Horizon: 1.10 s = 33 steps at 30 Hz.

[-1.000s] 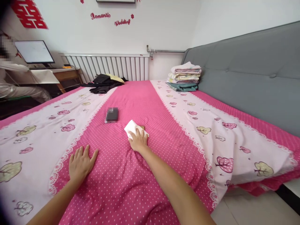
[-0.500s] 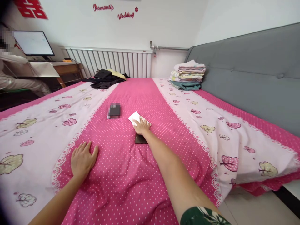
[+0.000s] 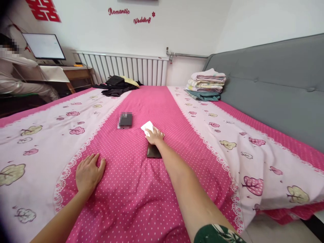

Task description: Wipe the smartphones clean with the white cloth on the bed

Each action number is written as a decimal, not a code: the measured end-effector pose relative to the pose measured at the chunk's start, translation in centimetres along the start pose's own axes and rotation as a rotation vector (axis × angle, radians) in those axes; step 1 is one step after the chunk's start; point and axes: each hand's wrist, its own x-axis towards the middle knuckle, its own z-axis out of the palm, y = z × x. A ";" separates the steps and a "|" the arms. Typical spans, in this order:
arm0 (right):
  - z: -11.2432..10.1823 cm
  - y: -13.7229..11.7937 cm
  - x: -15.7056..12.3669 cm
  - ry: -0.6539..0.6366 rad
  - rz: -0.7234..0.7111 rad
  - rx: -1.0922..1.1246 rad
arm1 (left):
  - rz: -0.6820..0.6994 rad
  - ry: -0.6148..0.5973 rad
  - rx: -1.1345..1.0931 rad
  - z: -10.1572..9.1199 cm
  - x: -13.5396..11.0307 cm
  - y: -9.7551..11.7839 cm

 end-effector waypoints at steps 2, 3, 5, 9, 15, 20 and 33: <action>0.2 0.0 -0.6 0.023 -0.013 -0.014 | -0.003 0.001 0.002 0.0 0.0 0.0; 0.2 0.1 -0.9 0.034 -0.026 -0.021 | -0.005 0.000 0.003 0.0 0.0 0.0; 0.4 0.3 -1.7 0.056 -0.061 -0.037 | -0.010 -0.003 0.003 0.0 0.0 0.0; 0.7 0.7 -3.6 0.103 -0.144 -0.062 | -0.012 -0.007 0.004 0.2 0.0 -0.3; 1.2 1.3 -7.6 0.161 -0.264 -0.060 | -0.008 -0.004 0.009 0.2 0.0 -0.5; 2.3 2.6 -12.1 0.208 -0.391 -0.015 | -0.003 -0.008 0.010 0.0 0.1 -0.5; 2.5 4.2 -14.9 0.199 -0.532 0.003 | -0.004 0.017 -0.019 -0.1 -0.2 -0.3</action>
